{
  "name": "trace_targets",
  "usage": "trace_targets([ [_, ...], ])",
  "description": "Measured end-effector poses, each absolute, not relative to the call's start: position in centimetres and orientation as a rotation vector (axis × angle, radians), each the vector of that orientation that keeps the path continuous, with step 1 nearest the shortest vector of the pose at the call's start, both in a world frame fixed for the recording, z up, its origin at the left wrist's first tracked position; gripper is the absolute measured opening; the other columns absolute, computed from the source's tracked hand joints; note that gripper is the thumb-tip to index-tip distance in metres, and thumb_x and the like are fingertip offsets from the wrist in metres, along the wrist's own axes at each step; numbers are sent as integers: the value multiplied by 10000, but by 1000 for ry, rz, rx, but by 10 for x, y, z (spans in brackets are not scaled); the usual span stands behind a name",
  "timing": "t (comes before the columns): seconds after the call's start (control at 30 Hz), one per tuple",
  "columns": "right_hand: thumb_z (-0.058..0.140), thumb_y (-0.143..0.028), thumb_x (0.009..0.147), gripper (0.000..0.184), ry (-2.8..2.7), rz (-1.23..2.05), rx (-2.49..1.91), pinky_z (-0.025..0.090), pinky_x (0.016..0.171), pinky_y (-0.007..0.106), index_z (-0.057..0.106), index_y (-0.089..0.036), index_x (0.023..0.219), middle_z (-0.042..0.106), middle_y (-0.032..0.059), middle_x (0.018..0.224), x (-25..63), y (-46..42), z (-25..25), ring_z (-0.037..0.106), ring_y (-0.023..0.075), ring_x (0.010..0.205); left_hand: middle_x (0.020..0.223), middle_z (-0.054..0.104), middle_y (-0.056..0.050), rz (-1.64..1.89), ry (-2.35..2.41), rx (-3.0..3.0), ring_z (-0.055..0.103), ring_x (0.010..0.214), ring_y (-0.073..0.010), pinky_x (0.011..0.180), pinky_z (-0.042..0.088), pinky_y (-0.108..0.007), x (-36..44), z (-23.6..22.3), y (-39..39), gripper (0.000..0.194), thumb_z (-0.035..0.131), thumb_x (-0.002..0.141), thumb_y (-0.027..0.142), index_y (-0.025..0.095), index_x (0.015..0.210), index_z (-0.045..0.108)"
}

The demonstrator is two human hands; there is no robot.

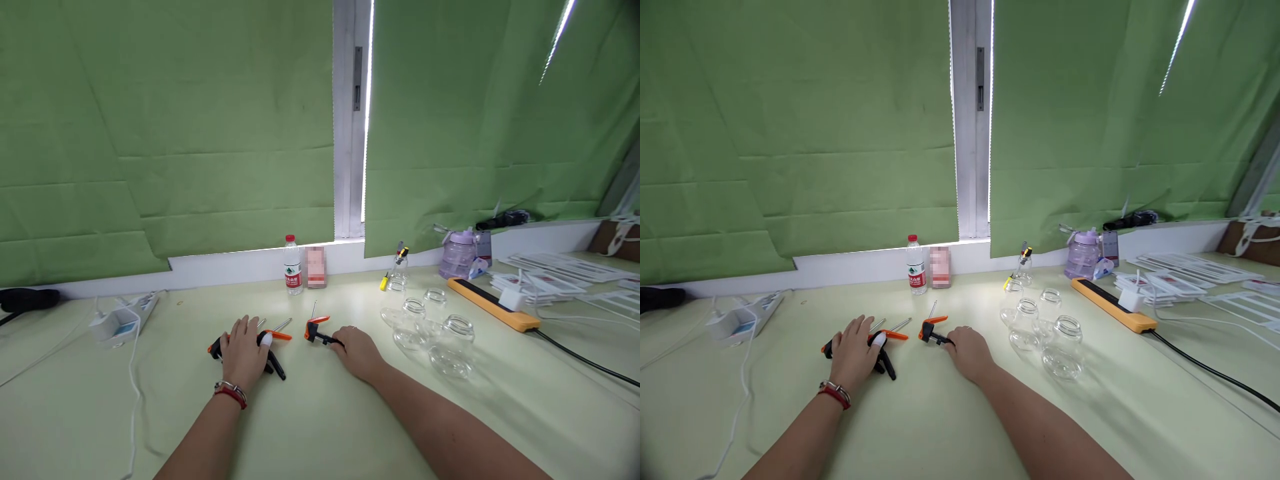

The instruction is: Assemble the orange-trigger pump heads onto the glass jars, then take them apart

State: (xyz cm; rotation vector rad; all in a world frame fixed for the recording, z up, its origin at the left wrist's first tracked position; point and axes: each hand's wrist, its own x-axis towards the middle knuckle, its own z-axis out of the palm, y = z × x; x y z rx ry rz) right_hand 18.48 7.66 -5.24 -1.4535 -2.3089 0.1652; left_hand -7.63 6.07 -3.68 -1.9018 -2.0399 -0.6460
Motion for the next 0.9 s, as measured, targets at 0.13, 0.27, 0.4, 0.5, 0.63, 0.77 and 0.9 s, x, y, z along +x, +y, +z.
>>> trace_targets([
  [0.13,381,-280,893,267,-2367,107,-1431,333,689,276,627,-175,889,604,67,865,180,75,-52,522,189,827,1333,426,-168,-550,-2156,-1841,315,1254,-326,1001,165,-530,-84,-44,66,499,348,834,434,173,1235,489],
  [0.27,395,-268,892,261,-2389,96,-1398,345,713,277,636,-166,882,601,71,882,177,74,-50,519,183,841,1316,438,-176,-508,-2174,-1807,282,1257,-371,994,110,-571,-88,-50,69,545,328,822,512,175,1200,529],
  [0.4,431,-255,880,223,-2378,126,-1314,341,780,282,635,-168,898,602,62,934,177,76,-53,515,177,887,1284,470,-161,-471,-2193,-1755,304,1240,-366,997,101,-570,-88,-53,73,543,302,820,529,193,1152,568],
  [0.5,439,-250,874,199,-2364,152,-1260,336,785,286,622,-171,887,612,50,921,178,80,-58,518,177,889,1271,484,-147,-445,-2216,-1728,311,1235,-354,1005,93,-563,-87,-54,74,535,302,814,537,211,1131,585],
  [0.63,448,-244,867,170,-2353,173,-1210,338,762,276,604,-177,867,621,36,883,179,82,-61,526,172,856,1251,498,-142,-437,-2203,-1724,328,1214,-356,999,101,-571,-86,-53,74,536,300,810,543,211,1106,599],
  [0.77,455,-236,858,151,-2348,177,-1193,342,742,266,596,-181,852,623,33,856,179,82,-61,531,172,837,1191,534,-138,-427,-2193,-1726,350,1188,-355,997,106,-573,-86,-53,73,523,309,806,541,205,1054,622],
  [0.9,454,-236,855,155,-2349,178,-1188,346,731,263,598,-180,846,624,36,856,179,82,-61,532,173,833,1179,543,-135,-423,-2204,-1732,344,1193,-354,1000,104,-569,-85,-51,72,531,300,810,541,198,1055,622],
])
